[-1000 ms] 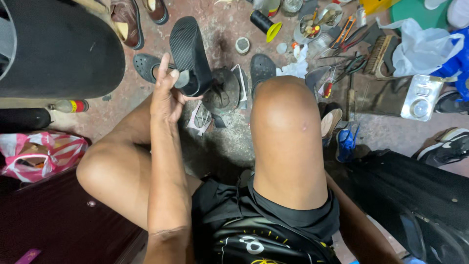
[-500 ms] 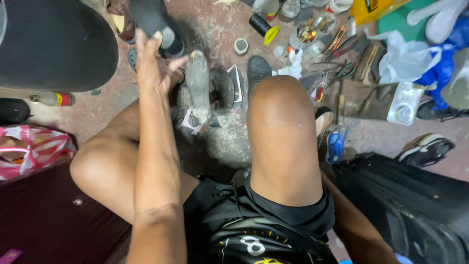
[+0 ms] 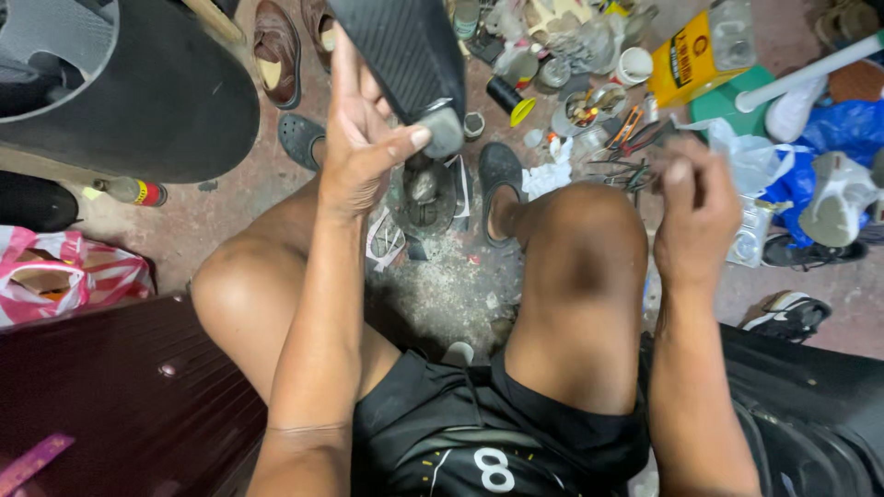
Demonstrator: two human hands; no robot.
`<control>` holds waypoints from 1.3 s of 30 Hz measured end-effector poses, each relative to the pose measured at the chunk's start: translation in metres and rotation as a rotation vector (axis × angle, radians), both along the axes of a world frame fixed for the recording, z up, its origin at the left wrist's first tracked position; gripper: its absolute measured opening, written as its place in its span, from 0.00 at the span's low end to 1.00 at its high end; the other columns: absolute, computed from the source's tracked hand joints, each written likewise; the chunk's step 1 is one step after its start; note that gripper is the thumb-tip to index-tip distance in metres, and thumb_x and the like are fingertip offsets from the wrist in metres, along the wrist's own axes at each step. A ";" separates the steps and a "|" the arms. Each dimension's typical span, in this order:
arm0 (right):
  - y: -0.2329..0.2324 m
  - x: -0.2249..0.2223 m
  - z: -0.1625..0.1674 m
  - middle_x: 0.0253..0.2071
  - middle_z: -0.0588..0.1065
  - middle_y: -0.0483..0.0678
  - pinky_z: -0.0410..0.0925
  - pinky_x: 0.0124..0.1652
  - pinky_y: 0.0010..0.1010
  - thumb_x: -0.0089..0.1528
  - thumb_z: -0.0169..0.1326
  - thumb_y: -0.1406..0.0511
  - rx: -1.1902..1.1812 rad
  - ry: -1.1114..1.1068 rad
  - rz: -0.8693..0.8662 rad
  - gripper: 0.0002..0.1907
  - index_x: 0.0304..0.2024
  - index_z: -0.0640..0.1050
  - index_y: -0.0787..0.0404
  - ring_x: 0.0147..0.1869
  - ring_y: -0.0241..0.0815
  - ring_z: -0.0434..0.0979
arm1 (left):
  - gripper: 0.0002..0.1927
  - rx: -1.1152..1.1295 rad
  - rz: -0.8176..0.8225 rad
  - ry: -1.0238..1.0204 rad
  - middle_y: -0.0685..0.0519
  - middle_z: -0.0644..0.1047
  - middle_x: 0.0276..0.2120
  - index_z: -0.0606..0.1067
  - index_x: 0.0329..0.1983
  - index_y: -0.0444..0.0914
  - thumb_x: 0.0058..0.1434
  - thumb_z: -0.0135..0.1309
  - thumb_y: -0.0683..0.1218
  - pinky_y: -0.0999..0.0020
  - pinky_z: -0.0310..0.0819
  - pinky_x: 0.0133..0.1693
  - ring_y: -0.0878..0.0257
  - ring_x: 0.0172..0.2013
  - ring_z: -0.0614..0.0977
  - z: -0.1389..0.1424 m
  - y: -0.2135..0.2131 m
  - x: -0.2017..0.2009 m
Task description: The person sits on the floor and repairs a black slip-on shoe. They hammer the sole, remove the insole, apply a patch to the sole, and hammer it again to secure the repair.
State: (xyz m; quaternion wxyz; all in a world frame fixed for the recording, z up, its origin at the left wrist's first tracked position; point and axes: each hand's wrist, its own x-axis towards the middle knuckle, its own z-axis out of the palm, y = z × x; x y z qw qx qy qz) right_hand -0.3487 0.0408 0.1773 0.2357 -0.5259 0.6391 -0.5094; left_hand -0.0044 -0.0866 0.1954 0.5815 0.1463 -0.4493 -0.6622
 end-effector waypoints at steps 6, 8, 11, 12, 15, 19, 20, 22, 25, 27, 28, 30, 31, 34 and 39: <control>-0.034 0.118 0.119 0.66 0.63 0.53 0.72 0.53 0.33 0.56 0.67 0.68 -0.109 0.086 0.572 0.47 0.73 0.58 0.62 0.63 0.44 0.71 | 0.57 -0.012 -0.017 0.073 0.47 0.66 0.70 0.41 0.82 0.36 0.56 0.62 0.37 0.64 0.66 0.68 0.58 0.67 0.71 0.072 0.047 -0.021; -0.032 0.148 0.130 0.64 0.65 0.52 0.73 0.54 0.32 0.57 0.69 0.67 -0.074 0.032 0.557 0.48 0.74 0.59 0.60 0.62 0.44 0.72 | 0.46 0.010 0.117 0.016 0.45 0.70 0.66 0.50 0.79 0.32 0.61 0.60 0.36 0.64 0.67 0.68 0.58 0.64 0.73 0.086 0.059 -0.015; -0.032 0.177 0.132 0.64 0.68 0.50 0.75 0.54 0.30 0.59 0.66 0.69 -0.063 -0.097 0.535 0.42 0.73 0.62 0.58 0.62 0.41 0.74 | 0.33 -0.006 0.236 0.002 0.46 0.73 0.61 0.60 0.73 0.29 0.67 0.57 0.35 0.63 0.68 0.66 0.59 0.61 0.75 0.094 0.066 0.006; -0.032 0.182 0.130 0.63 0.68 0.51 0.75 0.54 0.29 0.59 0.66 0.69 -0.099 -0.019 0.535 0.41 0.72 0.64 0.59 0.63 0.42 0.73 | 0.29 -0.027 0.257 0.002 0.46 0.73 0.60 0.62 0.71 0.28 0.68 0.57 0.34 0.63 0.69 0.65 0.60 0.60 0.75 0.093 0.065 0.013; -0.032 0.187 0.121 0.61 0.68 0.53 0.74 0.54 0.31 0.57 0.68 0.68 -0.154 0.043 0.484 0.41 0.70 0.66 0.60 0.63 0.44 0.74 | 0.27 -0.014 0.231 0.063 0.47 0.73 0.60 0.63 0.69 0.30 0.68 0.54 0.35 0.66 0.68 0.66 0.61 0.61 0.75 0.085 0.065 0.015; -0.031 0.178 0.105 0.61 0.67 0.57 0.66 0.63 0.41 0.55 0.72 0.64 -0.353 0.299 0.347 0.46 0.71 0.63 0.62 0.66 0.53 0.70 | 0.27 0.034 0.210 -0.012 0.47 0.73 0.60 0.63 0.69 0.29 0.67 0.55 0.36 0.65 0.68 0.66 0.62 0.62 0.75 0.073 0.067 0.001; -0.032 0.175 0.101 0.62 0.67 0.58 0.66 0.64 0.41 0.56 0.72 0.65 -0.349 0.289 0.364 0.44 0.71 0.64 0.62 0.66 0.54 0.70 | 0.27 0.035 0.203 -0.055 0.47 0.73 0.60 0.63 0.68 0.29 0.67 0.55 0.36 0.65 0.68 0.66 0.62 0.61 0.75 0.072 0.068 0.000; -0.036 0.171 0.095 0.64 0.67 0.58 0.66 0.65 0.41 0.57 0.70 0.67 -0.326 0.270 0.400 0.41 0.70 0.66 0.60 0.67 0.56 0.71 | 0.28 0.052 0.177 -0.087 0.46 0.73 0.59 0.63 0.68 0.28 0.66 0.56 0.36 0.64 0.69 0.64 0.61 0.60 0.75 0.072 0.067 0.001; -0.043 0.169 0.088 0.66 0.67 0.59 0.63 0.68 0.43 0.55 0.69 0.69 -0.272 0.293 0.466 0.41 0.69 0.67 0.63 0.71 0.55 0.67 | 0.27 0.099 0.192 -0.037 0.45 0.74 0.58 0.64 0.67 0.28 0.66 0.57 0.38 0.62 0.69 0.62 0.60 0.58 0.76 0.075 0.065 0.012; -0.048 0.170 0.081 0.66 0.68 0.58 0.62 0.67 0.41 0.59 0.65 0.72 -0.158 0.037 0.565 0.39 0.71 0.66 0.66 0.70 0.51 0.68 | 0.25 0.089 0.255 0.017 0.45 0.75 0.59 0.67 0.65 0.28 0.67 0.56 0.41 0.63 0.66 0.68 0.59 0.61 0.77 0.075 0.061 0.019; -0.049 0.170 0.077 0.66 0.68 0.57 0.62 0.66 0.40 0.60 0.64 0.74 -0.081 -0.094 0.610 0.38 0.72 0.66 0.67 0.69 0.49 0.68 | 0.24 0.122 0.206 0.106 0.45 0.75 0.58 0.68 0.65 0.28 0.68 0.55 0.42 0.62 0.67 0.66 0.59 0.60 0.77 0.075 0.060 0.020; -0.048 0.171 0.067 0.61 0.71 0.51 0.69 0.48 0.33 0.59 0.61 0.72 0.191 -0.359 0.555 0.38 0.71 0.65 0.64 0.50 0.40 0.73 | 0.23 0.213 0.127 0.296 0.44 0.76 0.56 0.69 0.64 0.28 0.71 0.53 0.46 0.61 0.68 0.62 0.57 0.57 0.77 0.072 0.058 0.020; -0.049 0.170 0.061 0.59 0.73 0.48 0.73 0.39 0.29 0.58 0.60 0.71 0.317 -0.485 0.524 0.38 0.71 0.65 0.63 0.40 0.36 0.76 | 0.21 0.272 0.129 0.376 0.45 0.76 0.56 0.69 0.62 0.30 0.71 0.53 0.45 0.60 0.68 0.63 0.57 0.57 0.77 0.070 0.056 0.018; -0.053 0.169 0.048 0.50 0.74 0.52 0.72 0.34 0.24 0.59 0.59 0.72 0.411 -0.465 0.534 0.37 0.71 0.65 0.63 0.34 0.33 0.77 | 0.15 0.379 0.121 0.543 0.47 0.77 0.53 0.70 0.59 0.33 0.71 0.53 0.42 0.59 0.69 0.62 0.57 0.56 0.77 0.063 0.050 0.012; -0.065 0.169 0.049 0.61 0.69 0.53 0.68 0.52 0.26 0.59 0.60 0.71 0.376 -0.364 0.657 0.39 0.72 0.61 0.63 0.56 0.34 0.72 | 0.11 0.447 0.125 0.487 0.50 0.78 0.47 0.71 0.54 0.37 0.70 0.54 0.41 0.60 0.73 0.55 0.60 0.48 0.79 0.047 0.041 0.010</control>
